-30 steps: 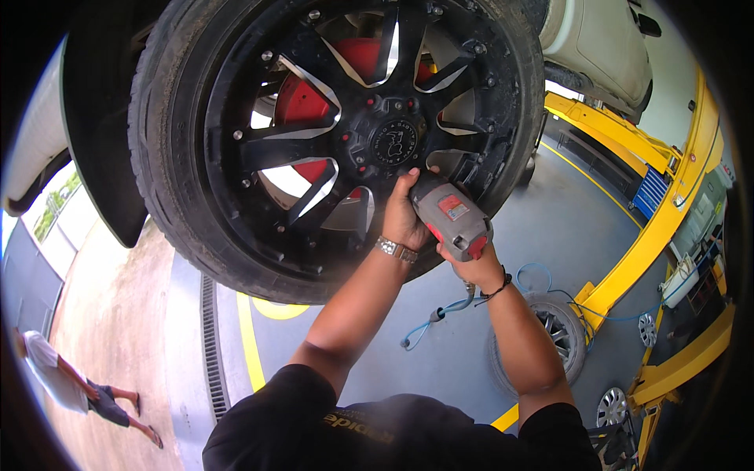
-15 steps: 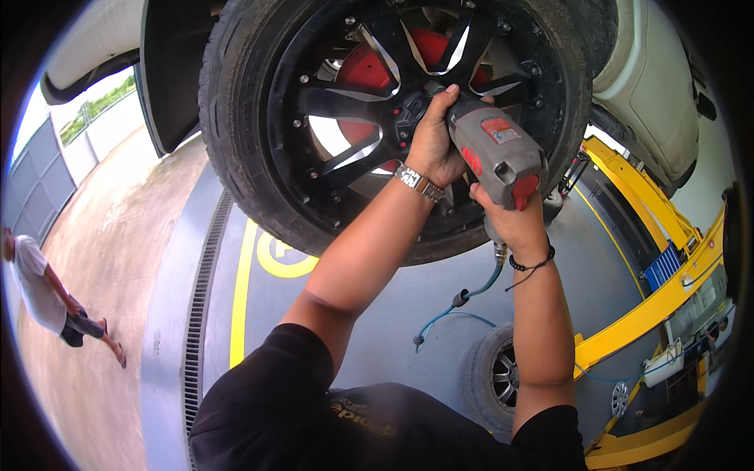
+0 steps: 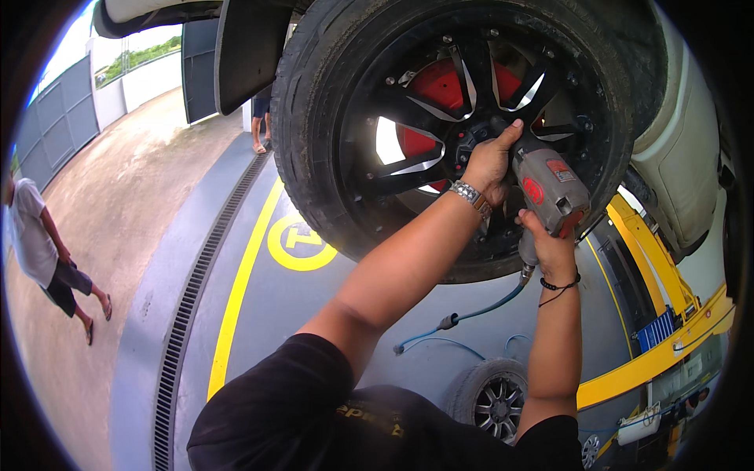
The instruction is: The person uses an impact wrench to tighten lug nuts on a car wheel while the vehicle is raised on a lift. The person connects the air hose, positions the tool on each nut, and tightens them in sequence.
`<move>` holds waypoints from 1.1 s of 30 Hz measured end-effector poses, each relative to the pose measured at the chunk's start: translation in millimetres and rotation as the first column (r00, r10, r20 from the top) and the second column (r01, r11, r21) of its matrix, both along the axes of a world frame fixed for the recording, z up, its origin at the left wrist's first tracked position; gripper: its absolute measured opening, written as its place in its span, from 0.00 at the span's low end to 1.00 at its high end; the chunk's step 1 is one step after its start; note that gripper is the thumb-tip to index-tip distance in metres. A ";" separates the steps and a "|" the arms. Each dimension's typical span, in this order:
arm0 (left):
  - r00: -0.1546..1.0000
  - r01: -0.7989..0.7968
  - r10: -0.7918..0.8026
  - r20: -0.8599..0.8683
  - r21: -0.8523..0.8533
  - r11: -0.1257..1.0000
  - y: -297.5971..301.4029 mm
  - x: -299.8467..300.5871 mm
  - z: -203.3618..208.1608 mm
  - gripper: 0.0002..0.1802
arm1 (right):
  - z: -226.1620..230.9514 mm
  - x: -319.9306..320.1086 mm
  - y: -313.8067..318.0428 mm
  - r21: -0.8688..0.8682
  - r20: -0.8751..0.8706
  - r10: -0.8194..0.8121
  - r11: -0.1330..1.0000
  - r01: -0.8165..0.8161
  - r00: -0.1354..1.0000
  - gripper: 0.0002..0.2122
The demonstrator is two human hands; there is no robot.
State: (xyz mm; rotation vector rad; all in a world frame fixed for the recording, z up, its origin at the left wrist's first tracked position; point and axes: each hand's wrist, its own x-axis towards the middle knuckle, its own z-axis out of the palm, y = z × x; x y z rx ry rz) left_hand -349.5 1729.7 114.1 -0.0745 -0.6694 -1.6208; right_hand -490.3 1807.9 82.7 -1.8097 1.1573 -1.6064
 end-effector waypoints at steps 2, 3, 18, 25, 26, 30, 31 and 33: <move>0.978 -0.204 0.196 0.075 0.110 0.973 -0.6 2.0 -1.1 0.20 | -3.4 3.7 -8.2 -0.136 -0.183 -0.080 0.989 0.055 0.980 0.19; 0.966 -0.260 0.259 0.026 0.101 0.960 1.8 3.5 -4.4 0.21 | -1.8 3.4 -11.3 -0.266 -0.279 -0.159 0.960 0.083 0.947 0.19; 0.913 0.285 -0.315 -0.260 -0.145 0.947 7.0 -21.4 -2.8 0.36 | 54.6 -20.7 -22.7 -0.328 -0.640 -0.017 0.910 -0.253 0.768 0.30; 0.899 0.198 -0.219 -0.381 -0.094 0.976 0.8 -37.7 -3.2 0.35 | 102.2 -11.6 -18.9 -0.257 -0.817 -0.050 0.923 -0.285 0.574 0.43; 0.883 0.192 -0.249 -0.398 -0.178 0.965 -2.0 -42.5 -4.4 0.35 | 104.6 -13.2 -22.3 -0.259 -0.840 -0.028 0.898 -0.356 0.542 0.43; 0.890 0.065 -0.123 -0.438 -0.145 0.987 -14.8 -51.7 -12.0 0.33 | 107.1 -35.5 -35.0 -0.279 -0.837 0.010 0.852 -0.443 0.547 0.41; 0.918 -0.035 -0.023 -0.396 -0.139 0.990 -19.6 -51.2 -13.6 0.32 | 102.4 -37.5 -40.9 -0.302 -0.820 0.021 0.834 -0.462 0.572 0.40; 0.927 -0.015 -0.032 -0.373 -0.122 0.992 -30.6 -45.2 -17.7 0.31 | 93.2 -39.2 -47.0 -0.446 -0.787 -0.104 0.776 -0.445 0.608 0.39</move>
